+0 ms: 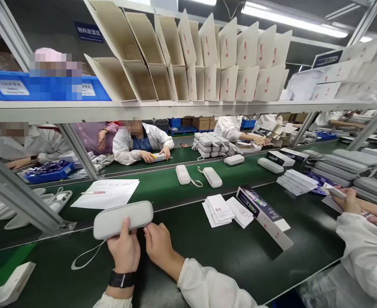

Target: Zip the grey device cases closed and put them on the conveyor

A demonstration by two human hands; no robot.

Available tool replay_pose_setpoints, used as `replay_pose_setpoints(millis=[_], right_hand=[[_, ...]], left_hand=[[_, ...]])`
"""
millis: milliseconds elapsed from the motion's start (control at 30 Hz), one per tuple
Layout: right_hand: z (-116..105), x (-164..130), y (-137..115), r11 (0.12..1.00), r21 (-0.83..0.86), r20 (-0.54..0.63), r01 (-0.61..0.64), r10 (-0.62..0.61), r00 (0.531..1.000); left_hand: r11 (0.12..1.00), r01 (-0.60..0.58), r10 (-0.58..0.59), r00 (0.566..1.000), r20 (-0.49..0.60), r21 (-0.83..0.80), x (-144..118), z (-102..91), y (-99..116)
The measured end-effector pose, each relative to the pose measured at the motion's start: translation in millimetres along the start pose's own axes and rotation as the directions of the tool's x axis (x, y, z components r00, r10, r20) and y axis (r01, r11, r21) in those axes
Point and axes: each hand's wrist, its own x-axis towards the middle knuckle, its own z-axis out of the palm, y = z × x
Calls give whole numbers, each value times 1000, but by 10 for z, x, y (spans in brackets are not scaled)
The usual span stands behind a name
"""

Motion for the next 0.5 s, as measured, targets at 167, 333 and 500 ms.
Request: replay_pose_setpoints(millis=[167, 333, 500], right_hand=[[-306, 58, 220, 930, -255, 153, 263, -230, 961], [-781, 235, 356, 912, -207, 416, 354, -246, 876], [-1189, 582, 161, 842, -124, 631, 525, -341, 697]], left_hand=[[979, 141, -145, 989, 18, 144, 287, -201, 160], [820, 294, -469, 836, 283, 490, 510, -427, 278], [706, 283, -702, 405, 586, 650, 478, -553, 381]])
